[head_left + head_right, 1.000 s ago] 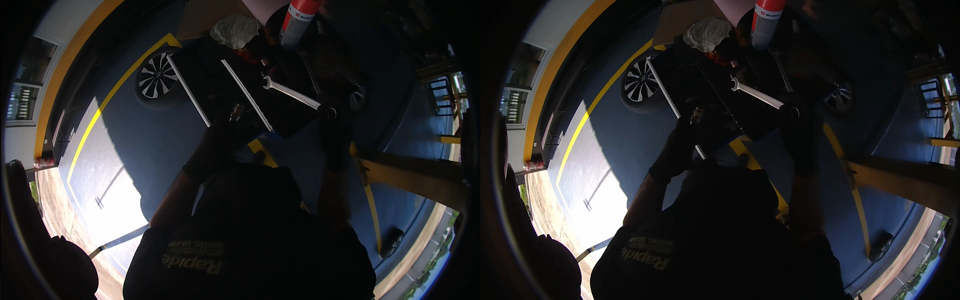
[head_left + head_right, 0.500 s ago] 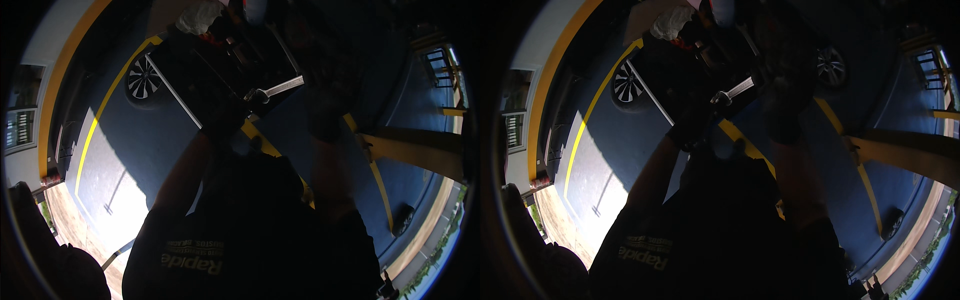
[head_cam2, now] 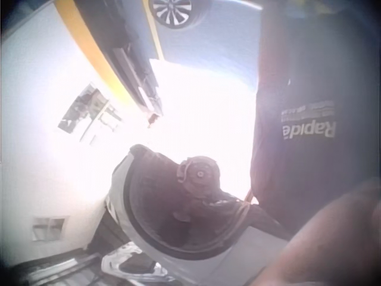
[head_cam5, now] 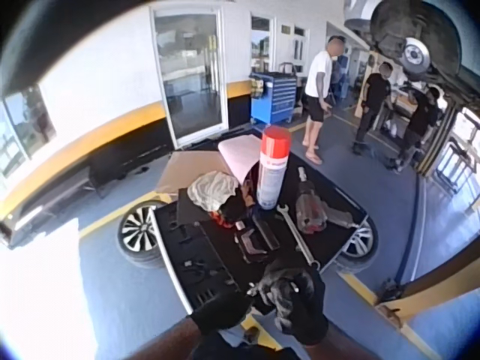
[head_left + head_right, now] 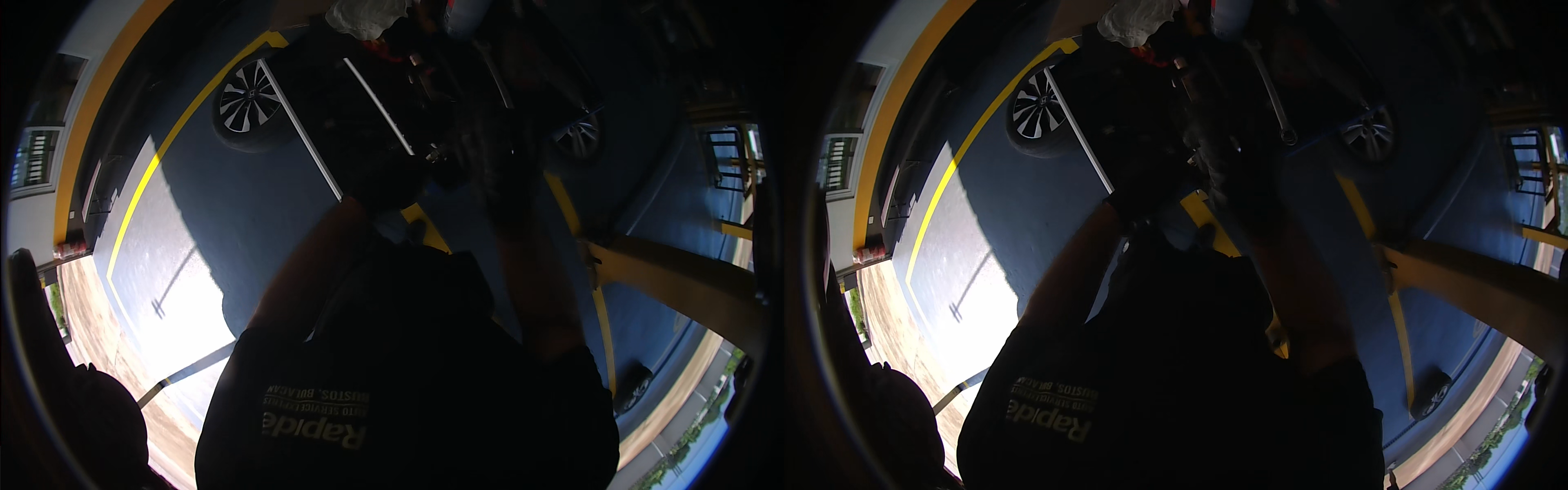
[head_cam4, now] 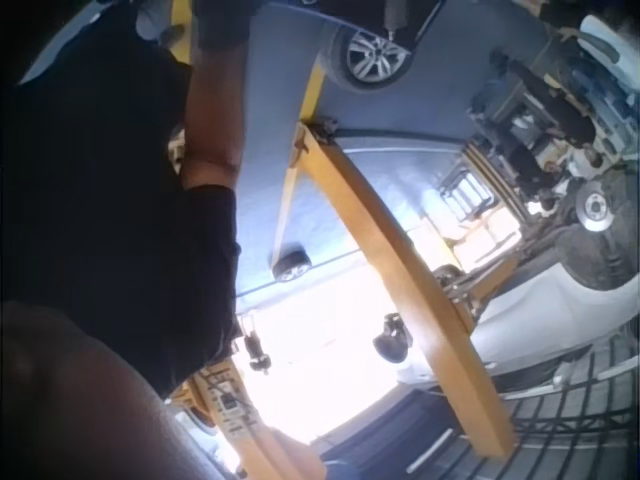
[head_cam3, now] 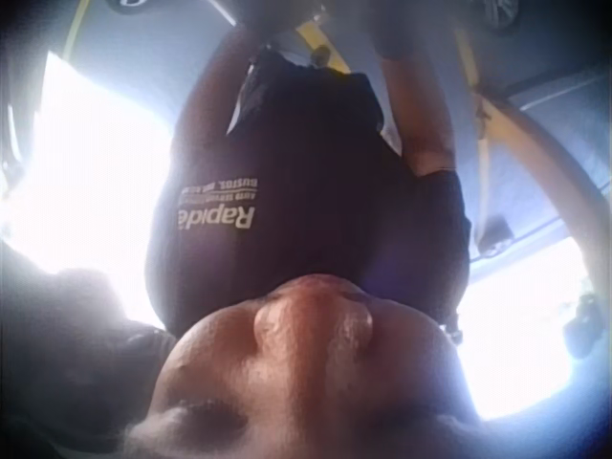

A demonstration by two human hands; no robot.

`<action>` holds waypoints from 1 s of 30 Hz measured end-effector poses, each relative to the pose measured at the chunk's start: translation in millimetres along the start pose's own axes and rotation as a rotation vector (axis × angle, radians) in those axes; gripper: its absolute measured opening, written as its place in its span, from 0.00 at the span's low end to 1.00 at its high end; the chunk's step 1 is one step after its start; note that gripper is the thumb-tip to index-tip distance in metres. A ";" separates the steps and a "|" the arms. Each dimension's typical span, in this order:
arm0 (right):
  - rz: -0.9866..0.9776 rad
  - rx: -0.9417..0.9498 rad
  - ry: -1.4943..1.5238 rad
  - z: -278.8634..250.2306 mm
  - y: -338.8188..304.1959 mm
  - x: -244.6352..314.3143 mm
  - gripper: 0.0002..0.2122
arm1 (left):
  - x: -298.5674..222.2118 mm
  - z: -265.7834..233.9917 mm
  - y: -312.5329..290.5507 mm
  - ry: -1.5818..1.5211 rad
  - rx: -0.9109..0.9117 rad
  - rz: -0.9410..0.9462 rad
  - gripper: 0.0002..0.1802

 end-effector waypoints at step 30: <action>-0.077 -0.042 0.377 0.6 -15.9 40.8 0.10 | 1.5 -9.2 15.4 -0.099 0.165 -0.046 0.14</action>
Point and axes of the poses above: each hand's wrist, its own y-axis towards the middle knuckle, its own z-axis out of the palm, x = y × z, the point moved 3 cm from there along y, towards the middle knuckle, and after that the axes turned 14 degrees about -z, right-handed, at the moved point
